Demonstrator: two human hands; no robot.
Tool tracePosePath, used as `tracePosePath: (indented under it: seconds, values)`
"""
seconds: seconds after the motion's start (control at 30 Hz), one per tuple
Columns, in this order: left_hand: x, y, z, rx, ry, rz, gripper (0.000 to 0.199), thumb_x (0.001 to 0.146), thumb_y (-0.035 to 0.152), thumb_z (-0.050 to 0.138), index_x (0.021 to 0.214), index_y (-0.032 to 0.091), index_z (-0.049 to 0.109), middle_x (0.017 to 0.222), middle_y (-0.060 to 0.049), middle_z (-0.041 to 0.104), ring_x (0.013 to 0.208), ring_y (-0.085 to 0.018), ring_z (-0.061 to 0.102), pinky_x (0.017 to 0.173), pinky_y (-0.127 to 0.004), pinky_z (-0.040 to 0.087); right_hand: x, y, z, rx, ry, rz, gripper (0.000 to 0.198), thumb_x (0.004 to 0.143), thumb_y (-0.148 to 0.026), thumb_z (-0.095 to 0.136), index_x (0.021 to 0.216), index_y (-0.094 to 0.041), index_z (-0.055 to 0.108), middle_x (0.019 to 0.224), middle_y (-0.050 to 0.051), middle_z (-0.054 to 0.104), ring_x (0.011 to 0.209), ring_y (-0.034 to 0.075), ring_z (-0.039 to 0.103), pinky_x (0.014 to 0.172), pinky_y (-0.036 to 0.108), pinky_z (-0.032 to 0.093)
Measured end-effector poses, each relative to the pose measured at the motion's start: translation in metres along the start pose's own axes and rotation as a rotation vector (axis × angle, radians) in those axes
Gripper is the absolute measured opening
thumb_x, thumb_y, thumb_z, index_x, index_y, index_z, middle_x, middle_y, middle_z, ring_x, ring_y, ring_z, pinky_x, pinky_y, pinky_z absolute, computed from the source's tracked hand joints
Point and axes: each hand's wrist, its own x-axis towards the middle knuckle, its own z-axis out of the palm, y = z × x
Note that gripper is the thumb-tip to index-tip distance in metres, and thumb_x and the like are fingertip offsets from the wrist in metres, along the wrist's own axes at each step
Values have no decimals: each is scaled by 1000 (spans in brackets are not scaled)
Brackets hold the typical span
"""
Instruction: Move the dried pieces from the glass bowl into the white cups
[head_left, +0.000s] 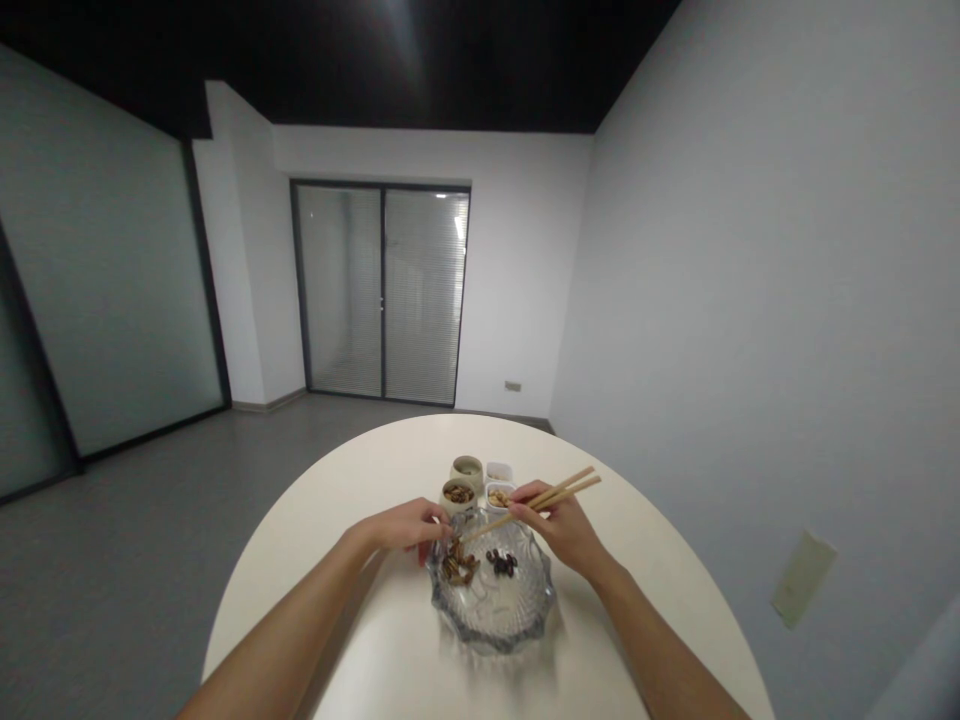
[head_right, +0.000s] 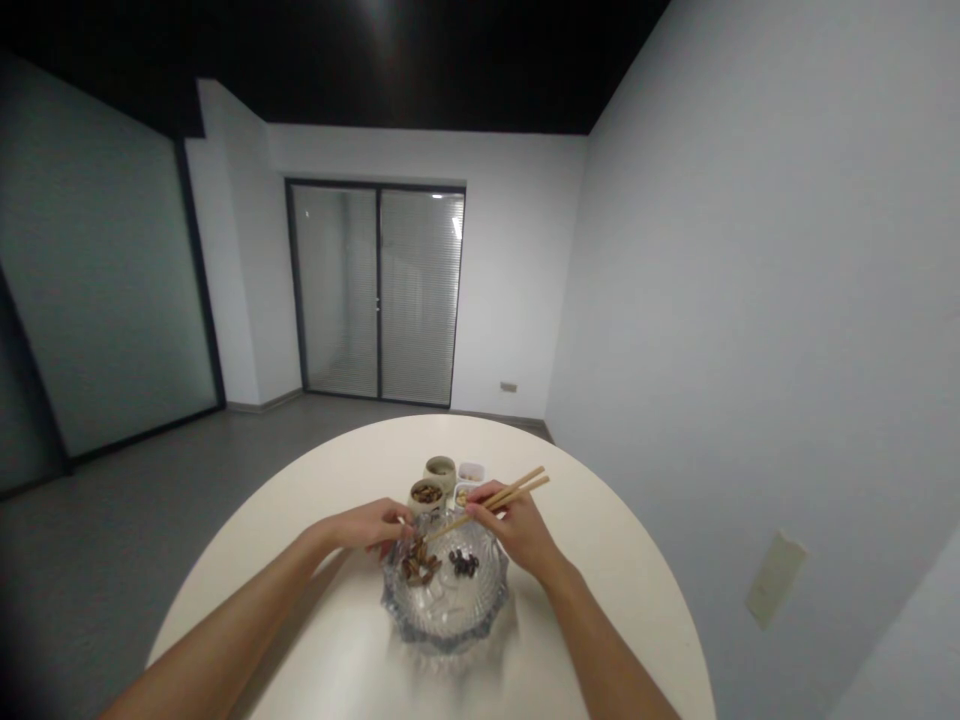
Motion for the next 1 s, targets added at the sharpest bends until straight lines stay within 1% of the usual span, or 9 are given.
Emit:
tracePosePath:
  seconds: [0.2, 0.37, 0.6, 0.83, 1.0]
  values:
    - [0, 2, 0, 1, 3, -15, 39, 83, 54, 55, 85, 16, 63, 56, 0, 59, 49, -15, 54, 43, -22, 33, -1, 7, 7, -18, -62, 26, 19, 84, -38, 71, 91, -20, 73, 84, 4, 74, 73, 19, 65, 65, 29, 51]
    - [-1, 6, -1, 6, -3, -18, 43, 82, 57, 54, 86, 15, 64, 56, 0, 59, 49, -15, 54, 44, -22, 33, 0, 11, 9, -24, -70, 43, 21, 85, -39, 71, 93, -20, 73, 87, 5, 74, 74, 19, 65, 66, 30, 51]
    - [-1, 6, 0, 4, -12, -7, 40, 82, 54, 54, 86, 15, 64, 55, 1, 57, 49, -15, 54, 44, -22, 33, -1, 10, 11, -29, -85, 46, 21, 84, -39, 71, 92, -20, 72, 88, 6, 75, 74, 20, 66, 67, 31, 52]
    - [0, 4, 0, 6, -9, -6, 40, 83, 54, 54, 87, 15, 64, 55, 1, 58, 49, -15, 55, 42, -22, 34, -2, 4, 12, -29, -89, -3, 21, 84, -39, 71, 92, -20, 73, 86, 5, 74, 76, 21, 67, 68, 31, 53]
    - [-1, 7, -1, 7, -11, -8, 40, 83, 54, 54, 87, 15, 65, 59, 0, 59, 51, -15, 56, 43, -21, 33, -2, 3, 12, -37, -87, -12, 23, 84, -42, 70, 91, -20, 73, 85, 5, 74, 75, 20, 68, 67, 31, 54]
